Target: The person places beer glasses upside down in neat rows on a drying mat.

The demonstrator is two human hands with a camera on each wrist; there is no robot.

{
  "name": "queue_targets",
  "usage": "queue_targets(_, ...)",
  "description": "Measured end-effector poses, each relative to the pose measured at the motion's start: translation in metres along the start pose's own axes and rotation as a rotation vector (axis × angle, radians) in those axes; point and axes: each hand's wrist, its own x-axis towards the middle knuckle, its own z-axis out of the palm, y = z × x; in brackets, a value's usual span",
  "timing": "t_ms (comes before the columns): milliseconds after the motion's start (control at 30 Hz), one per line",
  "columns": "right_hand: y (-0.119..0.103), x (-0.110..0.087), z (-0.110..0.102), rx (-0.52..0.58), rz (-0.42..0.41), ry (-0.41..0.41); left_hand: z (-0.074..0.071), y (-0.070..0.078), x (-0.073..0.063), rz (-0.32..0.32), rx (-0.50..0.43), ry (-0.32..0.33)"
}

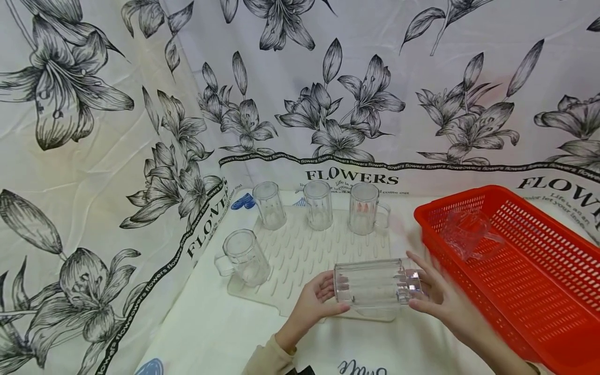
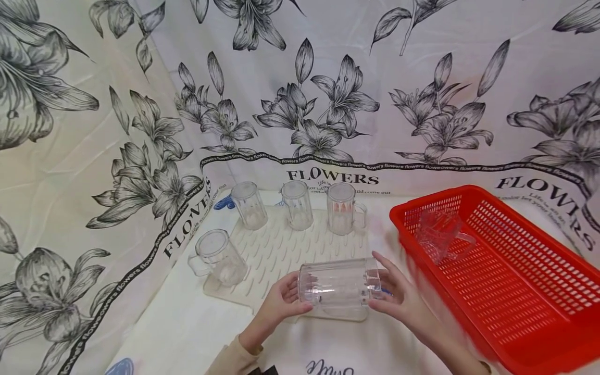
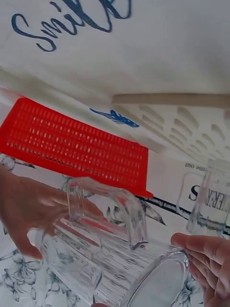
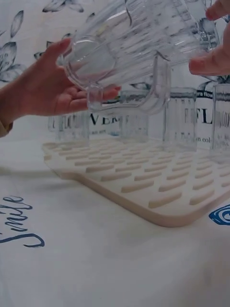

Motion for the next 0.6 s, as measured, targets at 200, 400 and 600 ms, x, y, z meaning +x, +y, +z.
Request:
queue_targets(200, 0.004, 0.000, 0.005, -0.283, -0.048, 0.006, -0.010, 0.012, 0.001, 0.074, 0.067, -0.014)
queue_targets(400, 0.025, 0.000, 0.021, -0.577, -0.266, 0.081, -0.012, 0.028, -0.001, 0.190, 0.313, -0.020)
queue_targets(600, 0.040, 0.007, 0.043, -0.569, -0.219, 0.049, -0.004, 0.042, 0.000, 0.313, 0.527, 0.020)
